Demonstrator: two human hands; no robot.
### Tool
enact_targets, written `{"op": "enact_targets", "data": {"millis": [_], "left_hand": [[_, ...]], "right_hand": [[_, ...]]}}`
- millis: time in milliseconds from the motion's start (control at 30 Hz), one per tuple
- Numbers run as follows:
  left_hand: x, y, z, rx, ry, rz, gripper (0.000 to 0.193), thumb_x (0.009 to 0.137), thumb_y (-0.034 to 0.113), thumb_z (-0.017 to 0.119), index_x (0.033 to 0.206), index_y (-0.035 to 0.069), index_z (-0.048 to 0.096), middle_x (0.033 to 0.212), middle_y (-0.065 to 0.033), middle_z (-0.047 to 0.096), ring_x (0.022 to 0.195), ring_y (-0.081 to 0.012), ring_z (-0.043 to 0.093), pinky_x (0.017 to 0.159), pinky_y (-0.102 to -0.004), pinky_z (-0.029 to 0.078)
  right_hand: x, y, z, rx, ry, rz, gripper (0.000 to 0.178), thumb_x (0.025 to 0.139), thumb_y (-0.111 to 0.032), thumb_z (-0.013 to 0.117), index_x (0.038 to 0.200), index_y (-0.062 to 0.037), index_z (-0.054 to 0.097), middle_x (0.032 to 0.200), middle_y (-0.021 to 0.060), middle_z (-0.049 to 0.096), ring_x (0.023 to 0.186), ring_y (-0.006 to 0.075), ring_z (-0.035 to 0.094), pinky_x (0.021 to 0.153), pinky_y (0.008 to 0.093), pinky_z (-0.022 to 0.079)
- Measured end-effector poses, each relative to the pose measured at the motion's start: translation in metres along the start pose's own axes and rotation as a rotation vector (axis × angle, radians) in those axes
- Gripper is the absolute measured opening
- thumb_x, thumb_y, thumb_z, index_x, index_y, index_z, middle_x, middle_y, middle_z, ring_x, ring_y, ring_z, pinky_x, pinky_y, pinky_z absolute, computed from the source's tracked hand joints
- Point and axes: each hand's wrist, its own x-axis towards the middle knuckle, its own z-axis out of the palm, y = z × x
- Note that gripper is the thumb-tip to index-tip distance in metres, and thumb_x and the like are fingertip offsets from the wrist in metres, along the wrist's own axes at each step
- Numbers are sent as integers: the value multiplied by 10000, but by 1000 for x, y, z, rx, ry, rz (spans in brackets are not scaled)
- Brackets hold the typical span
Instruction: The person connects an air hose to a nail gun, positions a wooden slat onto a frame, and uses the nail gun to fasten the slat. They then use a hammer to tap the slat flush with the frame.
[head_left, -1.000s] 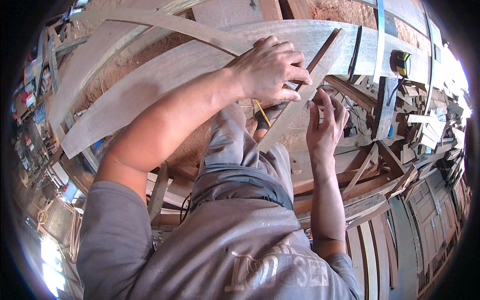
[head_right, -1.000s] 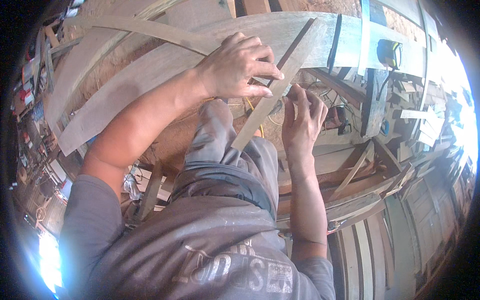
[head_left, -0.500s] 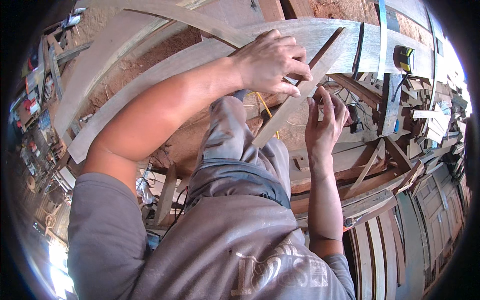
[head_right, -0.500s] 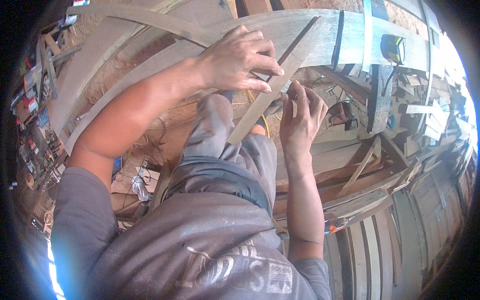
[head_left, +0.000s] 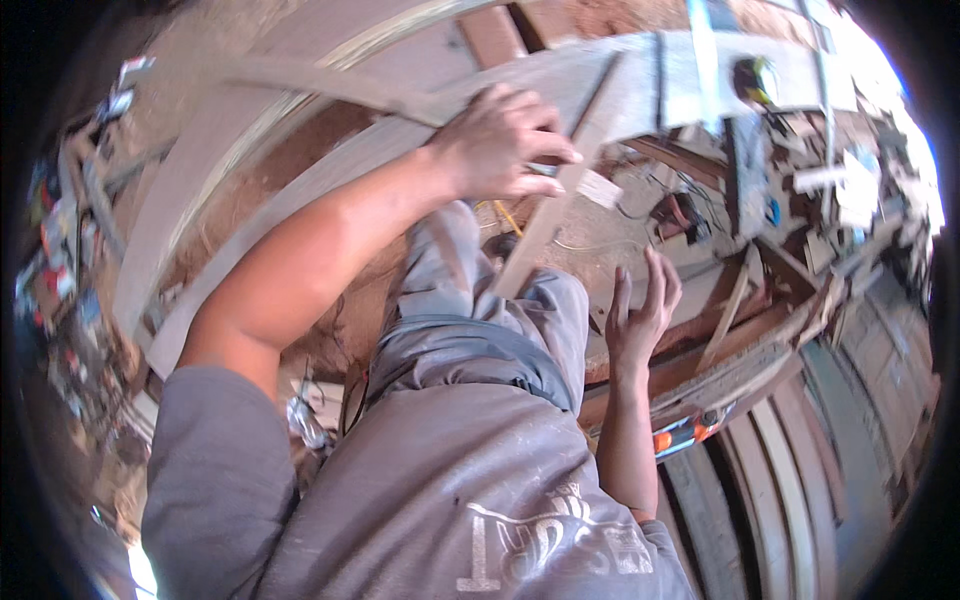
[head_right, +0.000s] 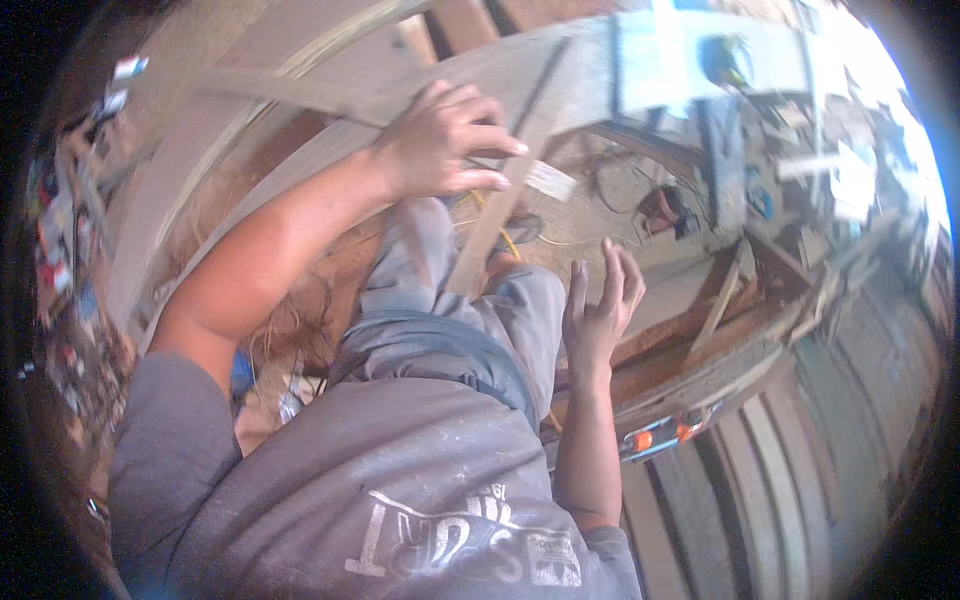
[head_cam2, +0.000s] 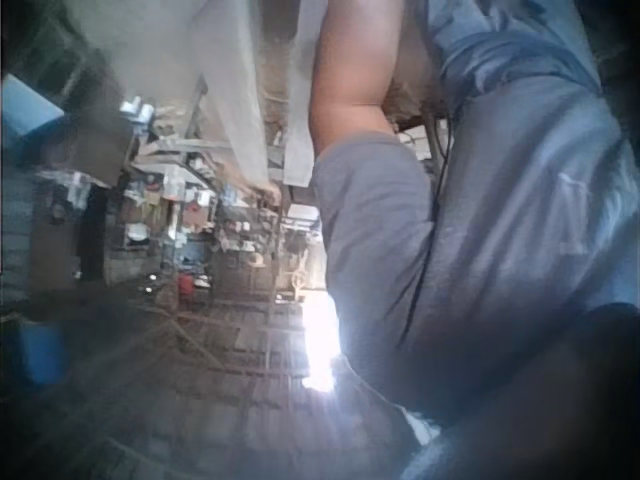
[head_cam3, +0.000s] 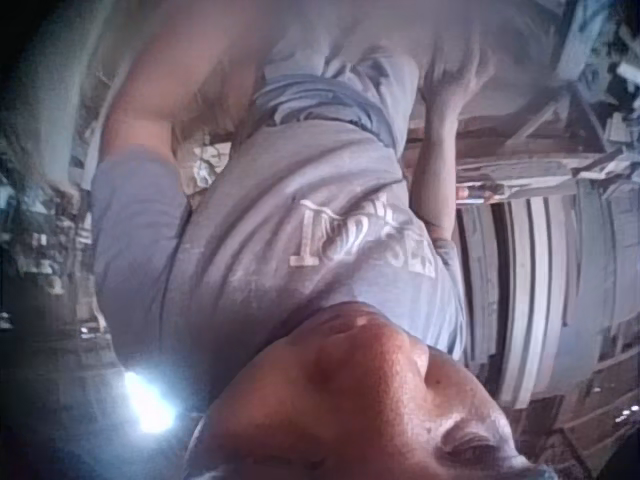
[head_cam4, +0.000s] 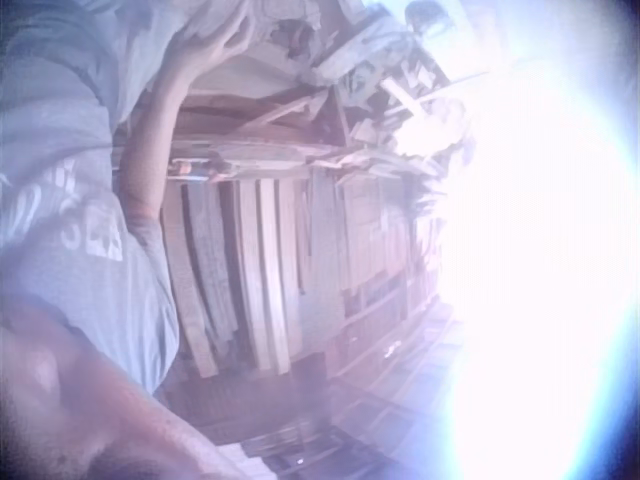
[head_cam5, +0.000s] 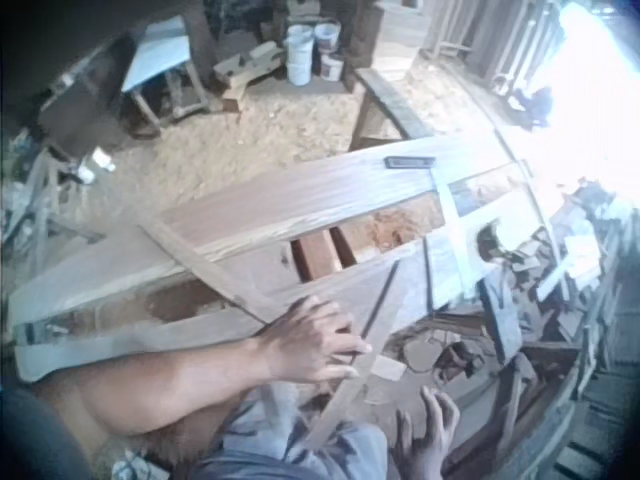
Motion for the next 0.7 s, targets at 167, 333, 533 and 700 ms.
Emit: {"op": "enact_targets", "data": {"millis": [167, 333, 533, 700], "left_hand": [[7, 19, -17, 3, -47, -40, 446, 779, 430, 895, 1163, 216, 817, 1070, -36, 684, 1068, -253, 622, 912, -437, 431], [13, 16, -11, -7, -49, -4, 460, 770, 366, 916, 1172, 175, 800, 1073, -58, 682, 1040, -263, 624, 927, -417, 426], [7, 3, -6, 23, -97, 29, 473, 759, 305, 930, 1185, 152, 792, 1120, -83, 693, 1072, -286, 641, 960, -423, 439], [5, -1, -8, -55, -72, 21, 477, 774, 286, 941, 1191, 116, 785, 1093, -110, 695, 1053, -307, 657, 941, -444, 498]], "right_hand": [[-116, 79, -76, -197, 45, 412, 358, 1010, -206, 753, 1336, -65, 707, 1305, 175, 681, 1269, 357, 600, 1113, 463, 466], [-218, 179, -163, -482, 328, 693, 317, 1010, -264, 738, 1223, -31, 709, 1287, 191, 673, 1207, 378, 616, 1098, 495, 456], [-294, 279, -193, -436, 332, 1241, 633, 918, -447, 812, 1281, 20, 588, 1261, 280, 658, 1238, 440, 621, 1080, 508, 478], [-300, 306, -176, -336, 353, 1185, 700, 849, -359, 839, 1311, 49, 507, 1321, 302, 603, 1233, 447, 624, 1095, 500, 476]]}}
